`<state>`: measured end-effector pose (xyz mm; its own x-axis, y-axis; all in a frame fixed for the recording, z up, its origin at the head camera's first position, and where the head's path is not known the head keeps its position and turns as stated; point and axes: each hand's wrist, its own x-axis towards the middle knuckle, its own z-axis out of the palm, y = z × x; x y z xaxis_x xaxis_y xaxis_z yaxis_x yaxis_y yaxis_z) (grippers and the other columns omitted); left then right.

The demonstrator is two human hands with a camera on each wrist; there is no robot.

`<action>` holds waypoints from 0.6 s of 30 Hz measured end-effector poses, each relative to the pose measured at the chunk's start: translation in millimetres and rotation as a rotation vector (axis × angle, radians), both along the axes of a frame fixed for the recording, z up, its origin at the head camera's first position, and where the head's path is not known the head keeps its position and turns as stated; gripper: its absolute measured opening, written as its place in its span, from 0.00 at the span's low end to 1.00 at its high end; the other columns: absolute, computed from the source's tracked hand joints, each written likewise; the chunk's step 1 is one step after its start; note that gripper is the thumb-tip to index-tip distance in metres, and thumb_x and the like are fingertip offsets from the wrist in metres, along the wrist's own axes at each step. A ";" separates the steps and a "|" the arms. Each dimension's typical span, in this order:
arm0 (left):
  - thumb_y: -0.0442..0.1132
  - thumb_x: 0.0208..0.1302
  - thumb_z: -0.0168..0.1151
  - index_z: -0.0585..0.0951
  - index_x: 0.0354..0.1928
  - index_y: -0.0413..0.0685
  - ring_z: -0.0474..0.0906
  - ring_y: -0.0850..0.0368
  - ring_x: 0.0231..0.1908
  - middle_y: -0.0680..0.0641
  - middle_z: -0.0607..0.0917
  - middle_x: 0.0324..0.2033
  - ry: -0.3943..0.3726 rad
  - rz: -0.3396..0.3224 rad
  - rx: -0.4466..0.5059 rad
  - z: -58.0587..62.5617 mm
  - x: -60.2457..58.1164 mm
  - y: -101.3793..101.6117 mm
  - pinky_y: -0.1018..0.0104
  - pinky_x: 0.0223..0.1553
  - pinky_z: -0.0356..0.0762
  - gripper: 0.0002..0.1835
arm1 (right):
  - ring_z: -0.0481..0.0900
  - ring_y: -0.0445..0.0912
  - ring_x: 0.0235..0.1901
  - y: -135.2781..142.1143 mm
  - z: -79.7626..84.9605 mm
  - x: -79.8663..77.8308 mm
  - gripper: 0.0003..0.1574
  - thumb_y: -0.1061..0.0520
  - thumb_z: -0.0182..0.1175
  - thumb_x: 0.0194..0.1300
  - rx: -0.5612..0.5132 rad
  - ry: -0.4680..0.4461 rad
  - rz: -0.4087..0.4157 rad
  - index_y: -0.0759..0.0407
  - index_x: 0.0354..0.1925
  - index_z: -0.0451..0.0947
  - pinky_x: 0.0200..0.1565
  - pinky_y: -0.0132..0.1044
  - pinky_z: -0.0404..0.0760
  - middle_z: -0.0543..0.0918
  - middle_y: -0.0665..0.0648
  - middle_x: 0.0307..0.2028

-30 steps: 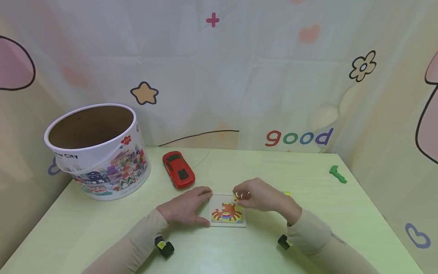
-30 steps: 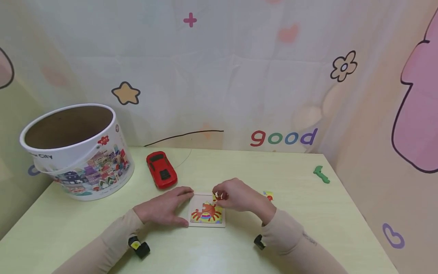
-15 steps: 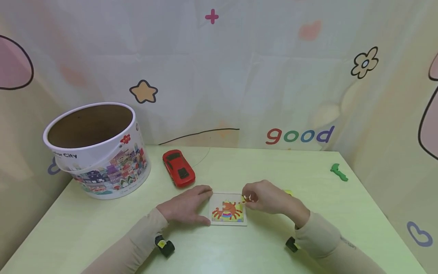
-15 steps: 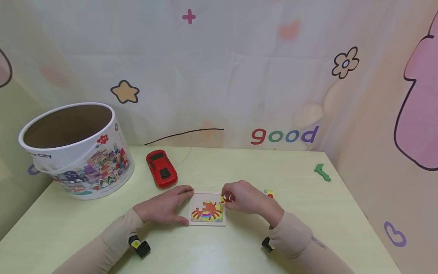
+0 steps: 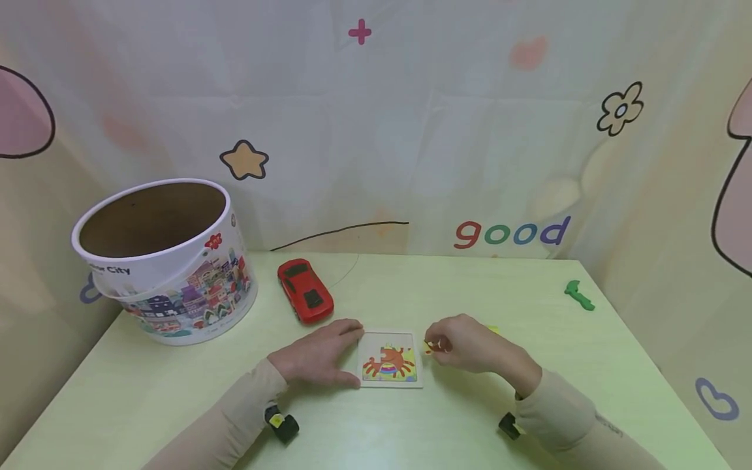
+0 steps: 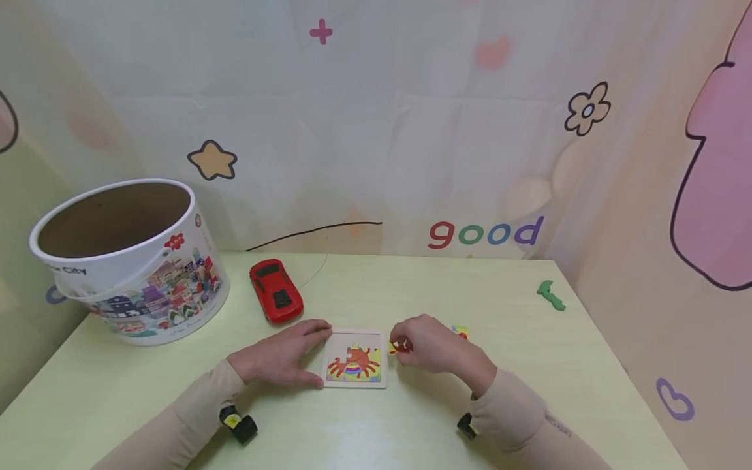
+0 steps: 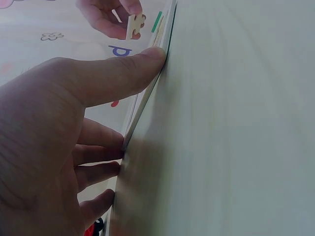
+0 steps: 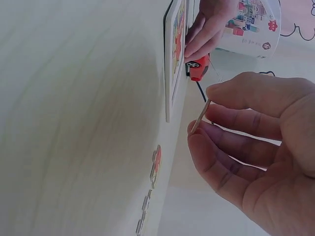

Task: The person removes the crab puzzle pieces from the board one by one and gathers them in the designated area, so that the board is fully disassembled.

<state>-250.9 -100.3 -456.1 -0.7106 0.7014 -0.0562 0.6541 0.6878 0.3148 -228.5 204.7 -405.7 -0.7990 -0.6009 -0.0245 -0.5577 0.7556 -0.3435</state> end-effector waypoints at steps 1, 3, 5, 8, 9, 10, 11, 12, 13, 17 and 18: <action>0.63 0.53 0.69 0.65 0.71 0.45 0.62 0.52 0.68 0.48 0.63 0.70 0.002 -0.001 -0.001 0.0 -0.2 0.0 0.57 0.70 0.64 0.49 | 0.74 0.40 0.29 1.1 -0.3 0.2 0.10 0.58 0.68 0.59 -0.002 0.006 0.000 0.56 0.41 0.84 0.33 0.28 0.77 0.81 0.44 0.30; 0.64 0.53 0.69 0.65 0.71 0.45 0.62 0.52 0.68 0.48 0.63 0.70 0.005 -0.002 -0.005 -0.1 -0.8 0.3 0.57 0.70 0.64 0.49 | 0.74 0.40 0.28 3.5 -1.1 0.3 0.09 0.59 0.68 0.58 -0.004 0.013 -0.005 0.56 0.40 0.84 0.32 0.28 0.77 0.80 0.44 0.29; 0.64 0.53 0.69 0.65 0.71 0.45 0.61 0.52 0.68 0.48 0.63 0.70 0.004 -0.001 -0.005 -1.0 -0.8 0.0 0.57 0.70 0.63 0.49 | 0.73 0.39 0.28 5.1 -1.9 0.2 0.09 0.59 0.69 0.58 0.002 0.021 -0.007 0.56 0.39 0.84 0.31 0.28 0.76 0.80 0.43 0.28; 0.64 0.53 0.68 0.65 0.71 0.45 0.61 0.53 0.68 0.49 0.63 0.70 0.006 -0.001 -0.005 -1.8 -0.7 -0.1 0.57 0.70 0.63 0.49 | 0.72 0.38 0.26 7.7 -2.7 0.3 0.07 0.59 0.69 0.57 0.014 0.028 -0.009 0.55 0.37 0.84 0.30 0.28 0.76 0.79 0.43 0.27; 0.64 0.53 0.68 0.65 0.71 0.45 0.61 0.53 0.69 0.49 0.63 0.70 0.006 -0.001 -0.005 -1.9 -0.7 -0.1 0.57 0.70 0.63 0.49 | 0.71 0.38 0.26 8.5 -2.5 0.4 0.07 0.59 0.70 0.57 0.019 0.027 -0.012 0.54 0.36 0.84 0.30 0.28 0.76 0.79 0.43 0.27; 0.64 0.53 0.68 0.65 0.71 0.45 0.61 0.53 0.69 0.49 0.63 0.70 0.007 -0.002 -0.005 -1.7 -0.5 -0.1 0.57 0.70 0.63 0.49 | 0.71 0.38 0.26 9.3 -2.4 0.5 0.06 0.60 0.70 0.57 0.024 0.022 -0.016 0.54 0.35 0.84 0.30 0.28 0.76 0.79 0.44 0.27; 0.64 0.53 0.68 0.65 0.71 0.45 0.61 0.53 0.68 0.48 0.63 0.70 0.007 -0.003 -0.003 -1.5 -0.3 -0.1 0.57 0.70 0.63 0.49 | 0.72 0.38 0.26 9.9 -2.3 0.7 0.06 0.60 0.70 0.57 0.024 0.010 -0.022 0.54 0.35 0.84 0.30 0.27 0.76 0.79 0.44 0.27; 0.64 0.53 0.68 0.65 0.71 0.45 0.61 0.53 0.68 0.48 0.63 0.70 0.006 -0.006 -0.002 -1.2 -0.2 -0.1 0.57 0.70 0.63 0.49 | 0.72 0.38 0.26 10.7 -2.1 1.0 0.06 0.60 0.70 0.56 0.023 0.000 -0.032 0.54 0.35 0.84 0.30 0.27 0.76 0.80 0.45 0.28; 0.64 0.53 0.68 0.65 0.71 0.44 0.62 0.52 0.68 0.48 0.63 0.70 0.007 -0.009 0.000 -0.8 0.0 0.0 0.57 0.70 0.63 0.49 | 0.72 0.38 0.27 11.2 -1.7 1.3 0.06 0.61 0.70 0.56 0.022 -0.009 -0.042 0.54 0.35 0.84 0.30 0.27 0.77 0.81 0.45 0.28; 0.63 0.53 0.69 0.65 0.71 0.43 0.62 0.52 0.68 0.47 0.64 0.70 0.009 -0.018 0.006 1.3 0.9 -0.2 0.57 0.70 0.64 0.49 | 0.74 0.39 0.28 12.4 -0.7 2.4 0.08 0.63 0.70 0.55 0.018 -0.037 -0.077 0.56 0.36 0.85 0.32 0.28 0.78 0.83 0.47 0.30; 0.63 0.53 0.69 0.65 0.71 0.42 0.62 0.52 0.68 0.47 0.64 0.70 0.010 -0.018 0.006 1.7 1.0 -0.2 0.57 0.70 0.64 0.49 | 0.74 0.39 0.28 12.7 -0.6 2.5 0.09 0.63 0.70 0.55 0.018 -0.038 -0.081 0.56 0.37 0.85 0.32 0.28 0.78 0.83 0.47 0.31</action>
<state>-249.9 -100.5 -454.5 -0.6983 0.7144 -0.0448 0.6696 0.6740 0.3122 -226.1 217.4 -406.4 -0.8433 -0.5335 -0.0657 -0.4813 0.8038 -0.3497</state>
